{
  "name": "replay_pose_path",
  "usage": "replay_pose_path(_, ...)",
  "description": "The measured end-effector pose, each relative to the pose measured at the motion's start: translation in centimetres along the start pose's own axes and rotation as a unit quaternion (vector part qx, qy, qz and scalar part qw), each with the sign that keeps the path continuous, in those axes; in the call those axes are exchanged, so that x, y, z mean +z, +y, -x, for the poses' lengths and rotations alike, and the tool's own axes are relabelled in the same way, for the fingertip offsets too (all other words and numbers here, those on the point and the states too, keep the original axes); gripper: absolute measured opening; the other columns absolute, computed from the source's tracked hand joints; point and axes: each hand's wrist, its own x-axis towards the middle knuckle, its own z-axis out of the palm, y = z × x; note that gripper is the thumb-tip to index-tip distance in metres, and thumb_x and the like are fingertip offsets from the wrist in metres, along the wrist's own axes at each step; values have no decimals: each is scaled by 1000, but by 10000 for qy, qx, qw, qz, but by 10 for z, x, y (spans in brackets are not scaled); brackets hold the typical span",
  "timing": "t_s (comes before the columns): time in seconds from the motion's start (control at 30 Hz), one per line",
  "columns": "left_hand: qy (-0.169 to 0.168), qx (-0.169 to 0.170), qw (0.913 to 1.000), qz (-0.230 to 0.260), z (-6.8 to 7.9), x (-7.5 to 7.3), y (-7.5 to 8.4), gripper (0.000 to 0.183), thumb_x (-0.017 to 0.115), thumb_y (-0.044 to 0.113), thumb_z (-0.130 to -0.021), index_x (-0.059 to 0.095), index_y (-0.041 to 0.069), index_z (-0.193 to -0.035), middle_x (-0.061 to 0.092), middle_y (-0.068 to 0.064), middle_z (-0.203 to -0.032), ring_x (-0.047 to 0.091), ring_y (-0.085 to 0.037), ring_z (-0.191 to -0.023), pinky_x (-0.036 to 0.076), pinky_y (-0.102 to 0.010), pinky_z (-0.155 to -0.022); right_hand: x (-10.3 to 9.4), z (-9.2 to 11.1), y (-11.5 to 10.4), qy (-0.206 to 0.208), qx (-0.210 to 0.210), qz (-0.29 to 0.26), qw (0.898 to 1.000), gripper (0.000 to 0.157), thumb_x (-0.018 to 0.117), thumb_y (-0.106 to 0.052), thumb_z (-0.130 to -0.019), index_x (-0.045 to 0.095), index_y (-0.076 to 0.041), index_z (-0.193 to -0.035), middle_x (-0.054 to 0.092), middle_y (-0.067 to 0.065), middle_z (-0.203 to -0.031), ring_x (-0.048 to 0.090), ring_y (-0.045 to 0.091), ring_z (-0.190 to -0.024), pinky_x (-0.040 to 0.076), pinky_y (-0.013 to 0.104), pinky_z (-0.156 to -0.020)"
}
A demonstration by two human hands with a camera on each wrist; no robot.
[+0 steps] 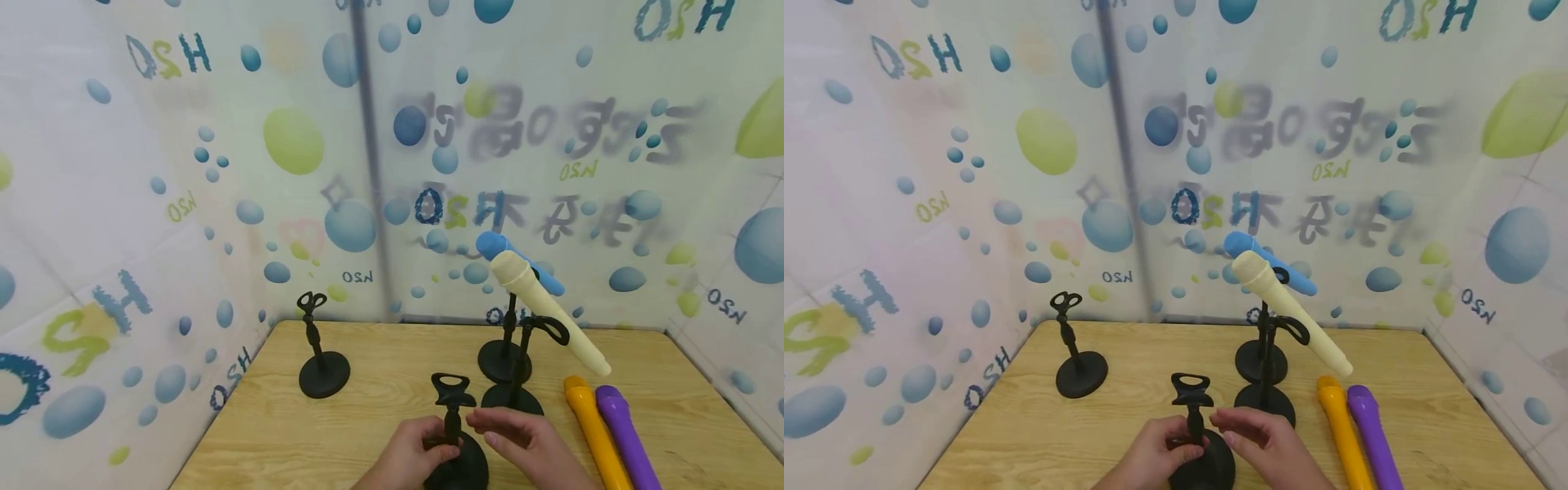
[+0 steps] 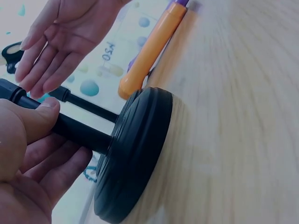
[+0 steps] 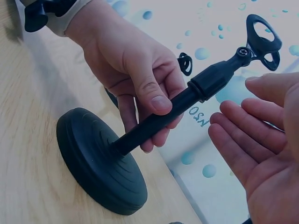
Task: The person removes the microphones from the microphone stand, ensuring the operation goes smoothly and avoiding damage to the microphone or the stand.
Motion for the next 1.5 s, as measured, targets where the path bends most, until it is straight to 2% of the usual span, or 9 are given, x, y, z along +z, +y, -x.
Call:
replay_pose_path(0.17, 225, 71, 9997, -15, 1, -9, -1, 13, 77, 8, -99, 80, 8, -112, 82, -4, -107, 76, -6, -100, 63, -28, -90, 3, -8, -1, -58, -92, 77, 9999, 47, 61, -27, -112, 60, 3, -149, 67, 23, -147, 72, 3, -121, 58, 23, -103)
replay_pose_path(0.3, 391, 266, 9988, -124, 1, -17, -4, 12, 78, 10, -99, 80, 8, -110, 83, -6, -108, 76, -5, -99, 61, -22, -88, 8, -16, -1, -80, -216, 196, 9995, 46, 62, -28, -111, 62, 2, -146, 69, 23, -145, 73, 8, -122, 58, 23, -104)
replay_pose_path(0.5, 661, 418, 9962, -387, -1, -26, -8, 11, 79, 11, -99, 79, 6, -109, 83, -7, -106, 75, -4, -99, 59, -19, -88, 16, -24, -1, -56, -355, 253, 9990, 44, 63, -27, -111, 64, 1, -145, 70, 21, -143, 72, 5, -121, 58, 22, -103)
replay_pose_path(0.63, 871, 360, 9937, -614, -1, -35, -10, 12, 79, 12, -99, 79, 7, -110, 83, -4, -106, 75, -6, -100, 60, -22, -89, 20, -28, -2, -128, -533, 93, 9985, 41, 62, -23, -112, 63, 0, -146, 69, 23, -143, 72, 4, -121, 58, 24, -103)
replay_pose_path(0.83, 1270, 277, 9884, -787, -1, -47, -12, 9, 80, 12, -98, 79, 8, -106, 83, -4, -103, 76, -12, -99, 63, -32, -90, 27, -35, -4, -218, -492, -24, 9985, 42, 62, -23, -112, 63, 1, -146, 68, 25, -144, 73, 17, -126, 59, 26, -104)
replay_pose_path(0.93, 1456, 249, 9858, -802, -2, -54, -14, 10, 80, 11, -98, 79, 6, -107, 83, -7, -104, 76, -15, -100, 64, -38, -92, 30, -38, -7, -260, -478, -75, 9985, 42, 62, -24, -112, 64, 1, -145, 68, 24, -144, 73, 19, -126, 59, 26, -103)
replay_pose_path(1.1, 1827, 149, 9777, -1023, -5, -65, -19, 11, 80, 10, -98, 79, 5, -108, 83, -5, -103, 76, -16, -98, 64, -43, -92, 35, -43, -8, -331, -514, -152, 9980, 41, 63, -23, -111, 64, 0, -145, 68, 24, -145, 73, 11, -123, 59, 25, -102)
replay_pose_path(1.23, 2134, 182, 9689, -1237, -10, -74, -22, 10, 80, 10, -98, 79, 5, -106, 83, -5, -102, 77, -16, -95, 65, -37, -88, 39, -47, -8, -314, -474, -153, 9983, 42, 64, -25, -111, 65, 0, -145, 69, 22, -144, 72, 5, -120, 59, 23, -102)
replay_pose_path(1.5, 2762, 159, 9488, -1525, -21, -88, -26, 9, 82, 12, -97, 80, 7, -104, 82, -6, -97, 74, -13, -87, 61, -27, -78, 48, -55, -11, -354, -457, -381, 9976, 44, 66, -24, -110, 64, 2, -145, 69, 22, -144, 73, 10, -121, 59, 23, -101)
